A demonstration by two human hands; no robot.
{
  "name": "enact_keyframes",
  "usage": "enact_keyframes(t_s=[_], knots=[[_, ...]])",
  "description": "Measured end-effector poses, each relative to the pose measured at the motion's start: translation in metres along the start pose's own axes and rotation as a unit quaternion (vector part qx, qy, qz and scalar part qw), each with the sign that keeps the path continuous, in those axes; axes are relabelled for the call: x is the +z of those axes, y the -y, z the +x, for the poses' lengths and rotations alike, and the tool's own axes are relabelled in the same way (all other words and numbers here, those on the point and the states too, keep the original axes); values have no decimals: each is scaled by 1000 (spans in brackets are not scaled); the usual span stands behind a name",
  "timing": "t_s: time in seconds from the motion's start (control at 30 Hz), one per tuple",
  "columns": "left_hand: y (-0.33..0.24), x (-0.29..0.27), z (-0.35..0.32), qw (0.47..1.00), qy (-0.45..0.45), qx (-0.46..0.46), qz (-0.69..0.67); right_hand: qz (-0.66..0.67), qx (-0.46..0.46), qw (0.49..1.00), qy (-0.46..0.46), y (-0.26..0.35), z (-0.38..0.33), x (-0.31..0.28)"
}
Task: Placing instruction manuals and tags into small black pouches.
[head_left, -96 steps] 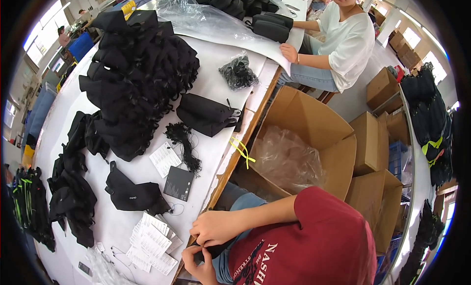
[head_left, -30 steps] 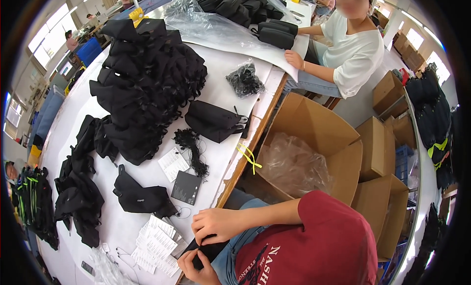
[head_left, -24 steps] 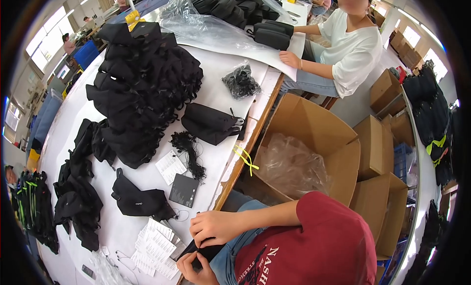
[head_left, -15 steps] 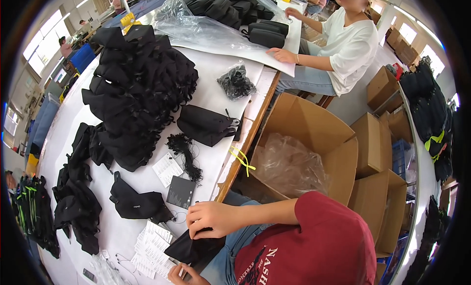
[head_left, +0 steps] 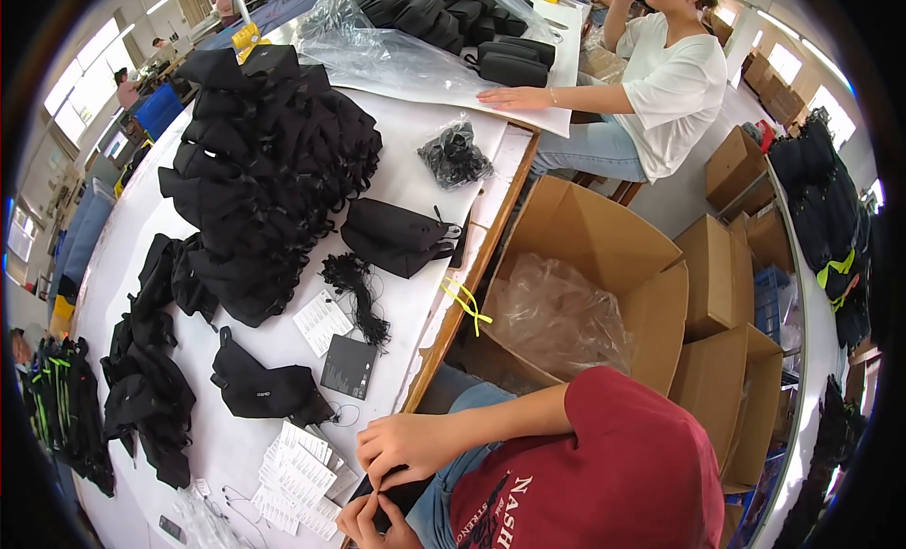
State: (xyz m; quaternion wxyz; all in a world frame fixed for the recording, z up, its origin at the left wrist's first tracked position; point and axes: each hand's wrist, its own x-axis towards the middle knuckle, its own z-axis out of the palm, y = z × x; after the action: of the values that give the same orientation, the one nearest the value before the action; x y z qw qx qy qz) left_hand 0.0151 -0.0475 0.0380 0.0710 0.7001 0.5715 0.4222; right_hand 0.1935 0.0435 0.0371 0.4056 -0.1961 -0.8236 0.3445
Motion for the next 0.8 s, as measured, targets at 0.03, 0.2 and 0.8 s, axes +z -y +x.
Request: enact_keyframes(t_s=[0.03, 0.2, 0.8], knots=[[0, 0, 0, 1000, 0, -1, 0, 0, 0, 1000, 1, 0, 1, 0], [2, 1, -2, 1000, -3, -22, -3, 1, 2, 1000, 3, 0, 4, 0], [9, 6, -3, 999, -1, -32, -1, -3, 8, 1000, 6, -7, 4, 2]])
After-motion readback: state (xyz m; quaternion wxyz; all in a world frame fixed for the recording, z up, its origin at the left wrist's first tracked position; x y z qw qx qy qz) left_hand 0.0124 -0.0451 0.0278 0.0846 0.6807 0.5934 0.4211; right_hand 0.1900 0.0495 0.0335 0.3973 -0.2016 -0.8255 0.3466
